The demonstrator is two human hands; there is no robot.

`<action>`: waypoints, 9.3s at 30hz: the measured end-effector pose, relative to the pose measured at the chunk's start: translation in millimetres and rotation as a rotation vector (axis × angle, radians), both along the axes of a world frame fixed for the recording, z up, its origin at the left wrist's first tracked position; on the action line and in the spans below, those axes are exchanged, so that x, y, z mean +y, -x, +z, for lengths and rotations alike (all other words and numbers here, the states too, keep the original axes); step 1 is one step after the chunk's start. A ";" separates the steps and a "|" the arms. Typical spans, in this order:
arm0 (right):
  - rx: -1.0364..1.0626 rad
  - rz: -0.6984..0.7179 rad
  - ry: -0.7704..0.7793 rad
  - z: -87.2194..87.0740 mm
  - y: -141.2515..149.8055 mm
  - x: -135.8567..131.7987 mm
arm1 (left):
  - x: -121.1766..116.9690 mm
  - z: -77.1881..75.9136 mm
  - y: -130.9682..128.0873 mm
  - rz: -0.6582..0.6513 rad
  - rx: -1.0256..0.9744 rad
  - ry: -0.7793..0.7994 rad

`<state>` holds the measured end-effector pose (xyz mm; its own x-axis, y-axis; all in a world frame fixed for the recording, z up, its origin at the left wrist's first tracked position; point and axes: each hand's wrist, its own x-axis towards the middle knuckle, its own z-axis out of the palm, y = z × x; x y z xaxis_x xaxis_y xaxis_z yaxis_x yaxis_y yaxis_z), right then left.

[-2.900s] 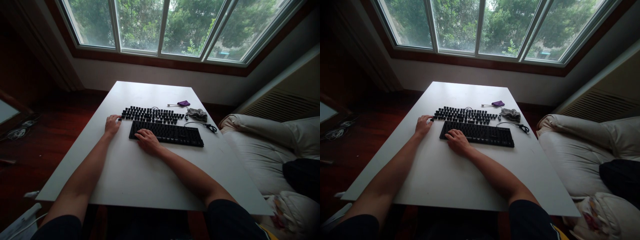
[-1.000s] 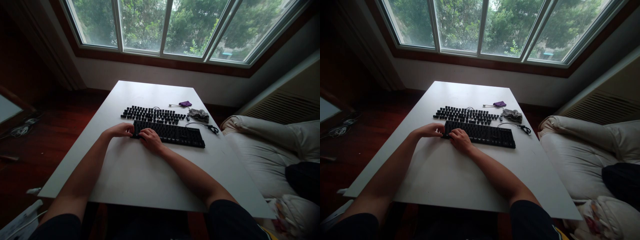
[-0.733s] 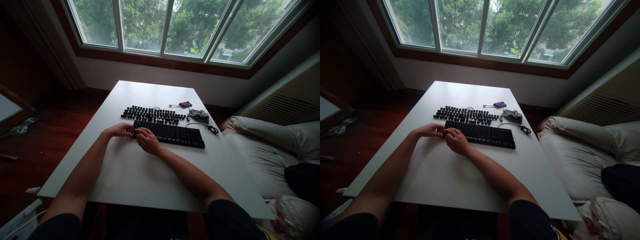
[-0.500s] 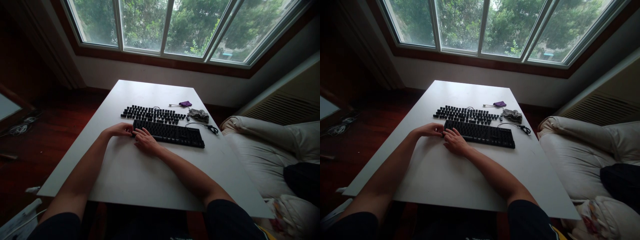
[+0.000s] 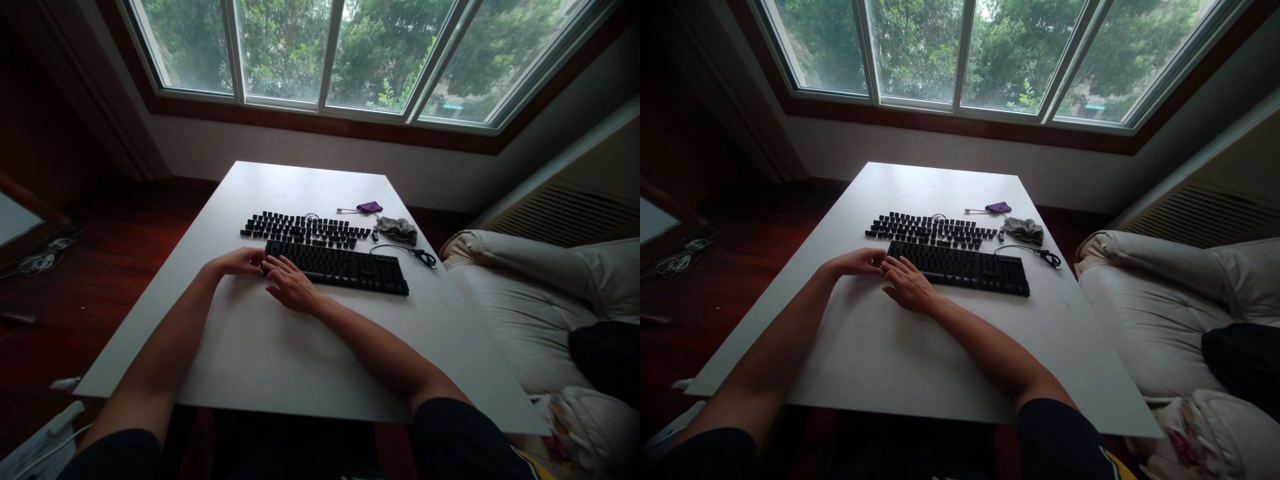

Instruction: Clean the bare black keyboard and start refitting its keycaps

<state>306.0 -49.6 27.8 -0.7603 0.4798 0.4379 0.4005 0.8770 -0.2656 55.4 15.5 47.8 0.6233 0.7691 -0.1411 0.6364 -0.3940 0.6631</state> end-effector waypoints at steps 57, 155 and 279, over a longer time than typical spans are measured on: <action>0.011 -0.025 -0.024 -14.1 -6.9 8.3 | 60.1 -53.8 41.2 0.793 -0.086 -0.474; -0.035 -0.113 -0.029 -14.7 -6.1 6.0 | 50.1 -52.3 8.1 0.701 -0.061 -0.443; 0.161 -0.158 0.048 -16.8 -10.5 7.5 | 49.8 -48.3 -7.4 0.688 -0.235 -0.383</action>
<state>316.5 -42.2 11.0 -0.5964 0.6105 0.5211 0.4808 0.7916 -0.3771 62.7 65.2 -0.5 -0.0242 0.9585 0.2842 0.6797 -0.1927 0.7077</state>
